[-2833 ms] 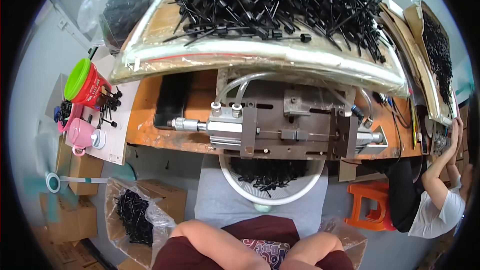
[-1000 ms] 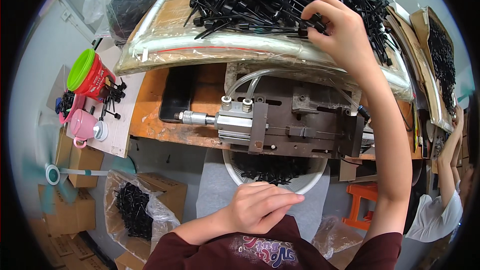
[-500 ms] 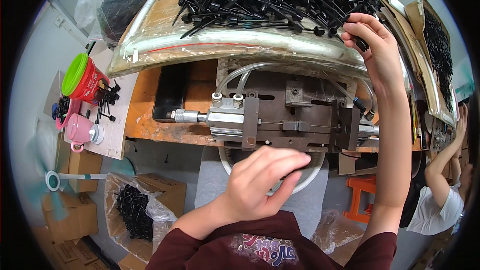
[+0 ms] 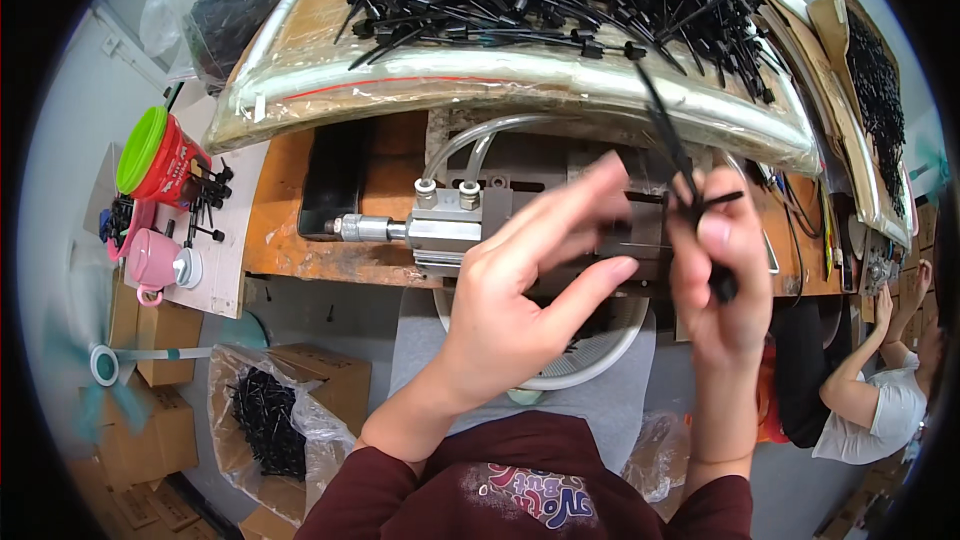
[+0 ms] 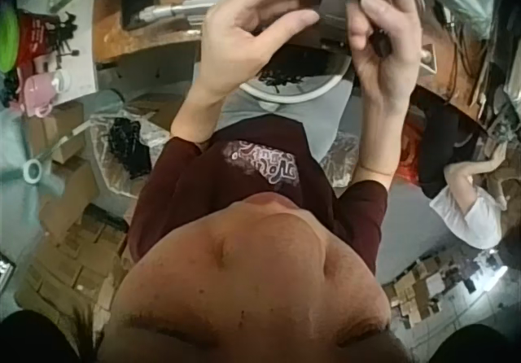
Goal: Assembling small black plastic cable connectors using a specialized manual press machine.
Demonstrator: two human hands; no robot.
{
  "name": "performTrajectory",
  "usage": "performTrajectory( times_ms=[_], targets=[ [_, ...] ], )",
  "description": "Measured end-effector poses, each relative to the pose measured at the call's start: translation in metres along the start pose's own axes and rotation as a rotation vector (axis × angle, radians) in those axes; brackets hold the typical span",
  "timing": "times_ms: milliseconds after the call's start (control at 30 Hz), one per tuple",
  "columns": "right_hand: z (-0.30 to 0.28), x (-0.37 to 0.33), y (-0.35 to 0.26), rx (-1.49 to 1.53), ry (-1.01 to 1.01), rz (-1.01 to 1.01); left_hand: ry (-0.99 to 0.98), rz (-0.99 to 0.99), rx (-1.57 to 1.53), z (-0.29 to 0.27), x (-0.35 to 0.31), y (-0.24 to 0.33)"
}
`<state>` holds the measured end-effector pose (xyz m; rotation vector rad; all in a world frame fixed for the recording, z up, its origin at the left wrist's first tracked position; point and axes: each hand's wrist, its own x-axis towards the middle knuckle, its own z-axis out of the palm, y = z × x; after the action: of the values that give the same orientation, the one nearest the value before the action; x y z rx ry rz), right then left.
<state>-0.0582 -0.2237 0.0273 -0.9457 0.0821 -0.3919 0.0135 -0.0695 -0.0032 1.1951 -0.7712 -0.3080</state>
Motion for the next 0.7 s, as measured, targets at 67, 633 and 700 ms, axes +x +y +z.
performTrajectory(
  times_ms=[67, 633, 700],
  targets=[
    [-0.005, -0.016, 0.013, 0.079, 0.046, 0.054, -0.106, -0.012, 0.075, -0.006, -0.009, -0.003],
    [-0.024, -0.046, 0.028, -0.432, 0.356, -0.417, -0.132, 0.352, 0.674, -0.008, -0.044, -0.013],
    [-0.026, -0.049, 0.030, -0.451, 0.352, -0.423, -0.134, 0.361, 0.865, -0.004, -0.044, -0.030]
  ],
)
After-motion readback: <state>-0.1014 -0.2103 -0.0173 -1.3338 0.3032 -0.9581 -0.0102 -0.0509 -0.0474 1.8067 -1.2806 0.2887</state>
